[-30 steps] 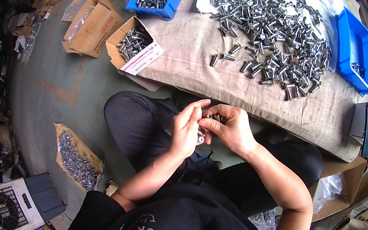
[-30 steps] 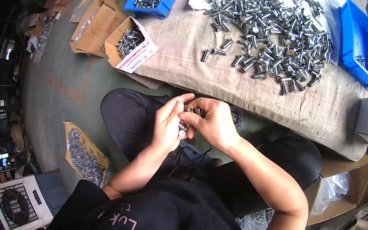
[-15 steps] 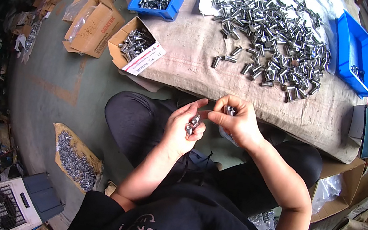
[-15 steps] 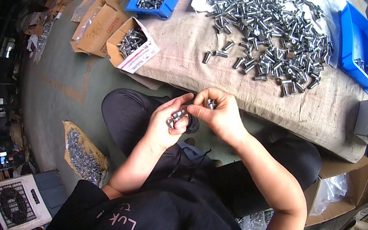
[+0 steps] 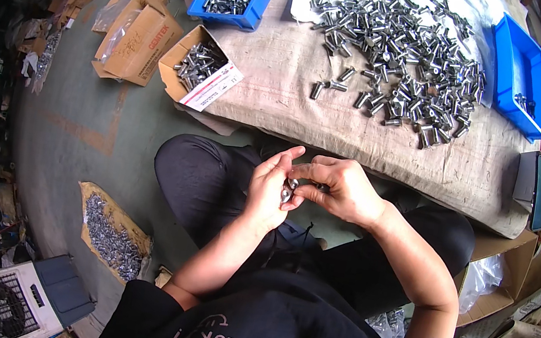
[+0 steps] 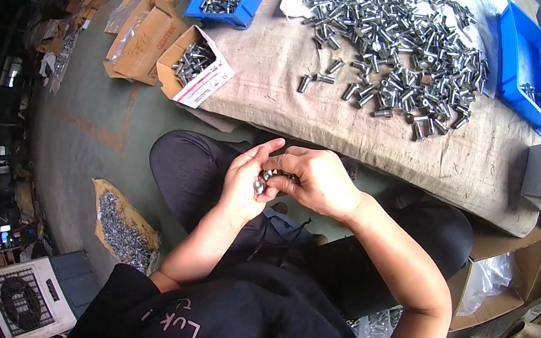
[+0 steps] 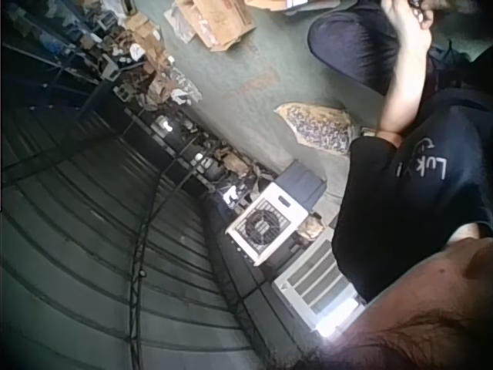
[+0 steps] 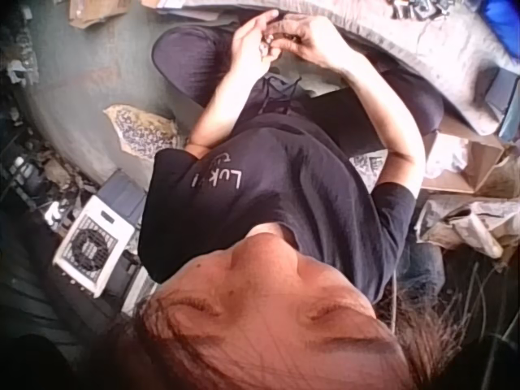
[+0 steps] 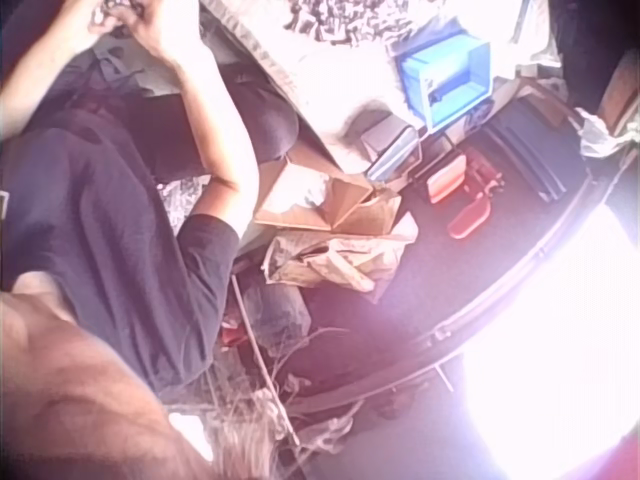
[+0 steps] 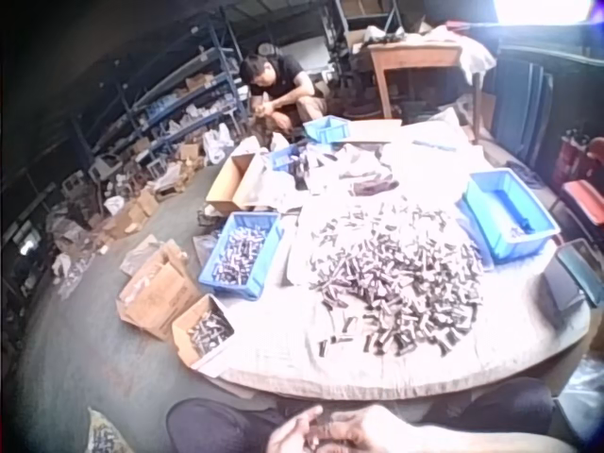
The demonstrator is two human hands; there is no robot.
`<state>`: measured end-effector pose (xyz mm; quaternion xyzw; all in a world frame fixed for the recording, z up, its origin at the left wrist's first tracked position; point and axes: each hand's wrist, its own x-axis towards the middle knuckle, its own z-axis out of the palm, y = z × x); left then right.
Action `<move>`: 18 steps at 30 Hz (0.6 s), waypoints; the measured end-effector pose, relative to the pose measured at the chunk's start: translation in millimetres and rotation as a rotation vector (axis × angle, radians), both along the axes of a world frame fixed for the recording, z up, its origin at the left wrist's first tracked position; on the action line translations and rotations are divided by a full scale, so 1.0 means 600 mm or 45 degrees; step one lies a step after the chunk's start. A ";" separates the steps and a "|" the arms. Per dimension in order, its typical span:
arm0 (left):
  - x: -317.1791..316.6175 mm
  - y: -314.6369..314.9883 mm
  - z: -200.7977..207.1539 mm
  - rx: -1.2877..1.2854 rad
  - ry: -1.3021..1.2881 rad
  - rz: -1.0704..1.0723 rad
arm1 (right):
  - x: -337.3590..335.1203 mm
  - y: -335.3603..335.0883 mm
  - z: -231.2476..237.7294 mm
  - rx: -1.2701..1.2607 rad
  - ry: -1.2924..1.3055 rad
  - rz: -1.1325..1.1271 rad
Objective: The person assembles metal sleeves onto metal bolts by hand, then sorts the assembled components into plastic bins.
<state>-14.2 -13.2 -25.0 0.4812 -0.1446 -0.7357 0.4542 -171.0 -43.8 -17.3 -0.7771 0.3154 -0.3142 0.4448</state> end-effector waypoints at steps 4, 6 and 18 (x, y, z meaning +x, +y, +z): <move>0.001 0.004 0.001 -0.070 -0.109 -0.044 | 0.001 0.003 0.001 -0.016 0.102 0.033; 0.005 0.005 0.001 -0.093 -0.111 -0.063 | 0.005 0.007 -0.004 0.077 -0.107 -0.047; 0.026 -0.009 -0.035 0.467 0.482 0.137 | -0.018 -0.017 -0.028 1.495 -1.319 -0.091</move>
